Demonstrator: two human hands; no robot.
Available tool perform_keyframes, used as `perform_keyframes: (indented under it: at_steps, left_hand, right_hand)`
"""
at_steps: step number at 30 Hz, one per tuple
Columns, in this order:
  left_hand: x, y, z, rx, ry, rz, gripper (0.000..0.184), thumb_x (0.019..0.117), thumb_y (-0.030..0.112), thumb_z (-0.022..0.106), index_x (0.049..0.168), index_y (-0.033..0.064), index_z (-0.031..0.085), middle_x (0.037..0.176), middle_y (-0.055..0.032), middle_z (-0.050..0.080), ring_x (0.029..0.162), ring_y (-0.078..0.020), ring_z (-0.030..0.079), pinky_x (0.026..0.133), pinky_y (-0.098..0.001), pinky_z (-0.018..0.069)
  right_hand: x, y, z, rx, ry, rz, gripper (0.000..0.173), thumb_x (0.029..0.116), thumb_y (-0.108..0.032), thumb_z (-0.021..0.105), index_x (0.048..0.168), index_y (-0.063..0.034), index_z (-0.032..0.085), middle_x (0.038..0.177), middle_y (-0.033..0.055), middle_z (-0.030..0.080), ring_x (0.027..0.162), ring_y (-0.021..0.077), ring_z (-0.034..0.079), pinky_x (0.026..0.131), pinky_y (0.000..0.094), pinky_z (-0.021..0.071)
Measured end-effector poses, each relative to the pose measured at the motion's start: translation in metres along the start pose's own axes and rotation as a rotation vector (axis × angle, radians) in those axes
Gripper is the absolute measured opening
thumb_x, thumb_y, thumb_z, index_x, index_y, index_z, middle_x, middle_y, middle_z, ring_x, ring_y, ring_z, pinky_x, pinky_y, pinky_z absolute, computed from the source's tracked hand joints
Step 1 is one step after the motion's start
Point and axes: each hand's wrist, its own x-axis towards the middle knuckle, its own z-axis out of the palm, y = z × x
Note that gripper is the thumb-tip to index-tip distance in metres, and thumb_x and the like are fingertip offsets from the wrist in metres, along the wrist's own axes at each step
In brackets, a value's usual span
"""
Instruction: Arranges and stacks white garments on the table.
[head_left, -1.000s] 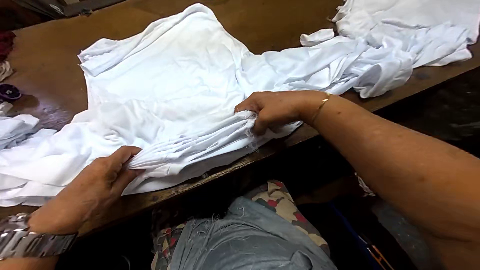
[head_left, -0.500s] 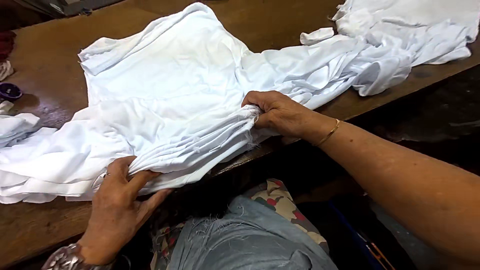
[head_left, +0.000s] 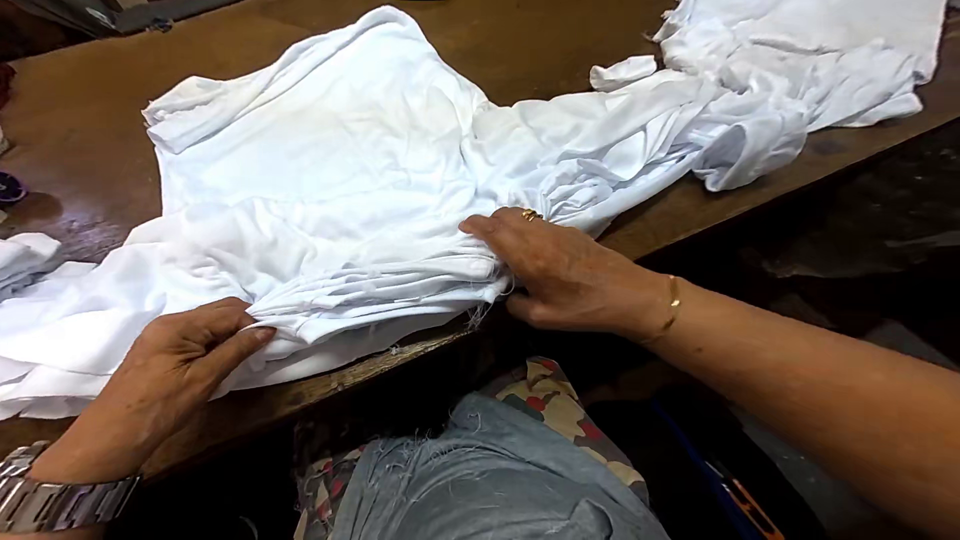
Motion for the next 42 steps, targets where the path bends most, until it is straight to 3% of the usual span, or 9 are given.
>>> perform_keyframes:
  at_steps: [3, 11, 15, 18, 20, 24, 32, 37, 42]
  left_hand:
    - [-0.001, -0.001, 0.001, -0.078, 0.068, -0.027, 0.018, 0.0909, 0.033, 0.067, 0.078, 0.021, 0.066, 0.077, 0.0116, 0.065, 0.059, 0.0028, 0.056, 0.051, -0.015, 0.044]
    - [-0.006, -0.007, -0.012, -0.156, 0.097, 0.129, 0.008, 0.0871, 0.012, 0.059, 0.082, 0.0164, 0.062, 0.097, 0.0062, 0.069, 0.09, -0.0012, 0.066, 0.077, -0.0184, 0.0557]
    - [0.001, 0.009, -0.031, 0.31, 0.2, 0.172, 0.024, 0.0961, 0.004, 0.049, 0.089, -0.0054, 0.07, 0.118, -0.0249, 0.063, 0.11, -0.032, 0.062, 0.096, -0.0488, 0.0491]
    - [0.001, 0.026, -0.023, 0.46, 0.288, 0.171, 0.026, 0.101, 0.004, 0.046, 0.108, -0.005, 0.069, 0.128, -0.0288, 0.059, 0.121, -0.0415, 0.057, 0.103, -0.0565, 0.0447]
    - [-0.005, 0.029, -0.003, 0.446, 0.22, 0.299, 0.026, 0.0953, 0.011, 0.049, 0.095, -0.0039, 0.07, 0.118, -0.03, 0.06, 0.112, -0.048, 0.055, 0.091, -0.0626, 0.0448]
    - [-0.034, -0.001, 0.031, 0.269, 0.068, 0.268, 0.032, 0.0924, 0.038, 0.063, 0.096, 0.0099, 0.077, 0.121, -0.0143, 0.062, 0.118, -0.0309, 0.055, 0.098, -0.0484, 0.0462]
    - [-0.018, -0.002, 0.027, 0.231, 0.07, 0.199, 0.028, 0.0994, 0.026, 0.055, 0.096, 0.0033, 0.071, 0.115, -0.0171, 0.062, 0.113, -0.0339, 0.057, 0.096, -0.0524, 0.0461]
    - [0.001, 0.0, -0.01, 0.15, 0.062, 0.153, 0.028, 0.1044, 0.029, 0.046, 0.095, 0.0058, 0.059, 0.1, -0.0031, 0.057, 0.092, -0.0065, 0.056, 0.082, -0.025, 0.0479]
    - [0.02, 0.004, -0.016, 0.364, 0.151, 0.206, 0.031, 0.1073, 0.023, 0.041, 0.097, -0.0039, 0.053, 0.095, -0.0178, 0.055, 0.083, -0.0238, 0.056, 0.075, -0.0395, 0.0468]
  right_hand:
    - [-0.003, 0.003, 0.009, -0.065, 0.148, -0.021, 0.057, 0.0856, -0.02, 0.066, 0.136, 0.0045, 0.056, 0.114, 0.023, 0.065, 0.103, 0.0393, 0.066, 0.076, 0.0493, 0.0562]
    - [0.017, 0.019, -0.015, -0.096, -0.012, -0.13, 0.037, 0.0959, -0.016, 0.053, 0.127, 0.0033, 0.059, 0.099, 0.0199, 0.065, 0.084, 0.0387, 0.068, 0.062, 0.0528, 0.0536]
    - [0.044, 0.015, -0.046, -0.204, 0.212, -0.065, 0.034, 0.0947, -0.008, 0.053, 0.125, 0.0063, 0.058, 0.091, 0.0245, 0.067, 0.075, 0.0443, 0.068, 0.06, 0.0585, 0.0507]
    - [0.053, 0.009, -0.05, -0.32, 0.498, 0.017, 0.037, 0.0991, -0.014, 0.053, 0.13, 0.0043, 0.061, 0.101, 0.0235, 0.072, 0.082, 0.0389, 0.071, 0.065, 0.0532, 0.0508]
    - [0.039, -0.003, -0.033, -0.284, 0.442, 0.023, 0.041, 0.0952, -0.009, 0.055, 0.134, 0.0055, 0.059, 0.103, 0.0237, 0.071, 0.08, 0.0388, 0.07, 0.061, 0.0532, 0.0521]
    - [-0.01, -0.009, 0.015, -0.048, 0.19, -0.025, 0.039, 0.0878, 0.001, 0.056, 0.126, 0.0034, 0.064, 0.107, 0.0223, 0.069, 0.091, 0.0379, 0.071, 0.067, 0.0502, 0.0579]
    - [0.011, 0.003, 0.008, 0.294, 0.294, 0.129, 0.038, 0.0891, -0.001, 0.058, 0.127, 0.0035, 0.058, 0.108, 0.0152, 0.069, 0.099, 0.0195, 0.069, 0.087, 0.0355, 0.058]
    - [0.002, -0.014, 0.026, 0.088, 0.205, 0.061, 0.08, 0.0765, -0.028, 0.072, 0.144, 0.0078, 0.047, 0.132, 0.027, 0.058, 0.126, 0.0396, 0.056, 0.103, 0.0487, 0.0488]
    - [0.032, -0.016, 0.045, -0.241, 0.401, 0.178, 0.075, 0.0743, -0.014, 0.074, 0.141, 0.0097, 0.049, 0.12, 0.0292, 0.06, 0.111, 0.0451, 0.061, 0.08, 0.0493, 0.0554]
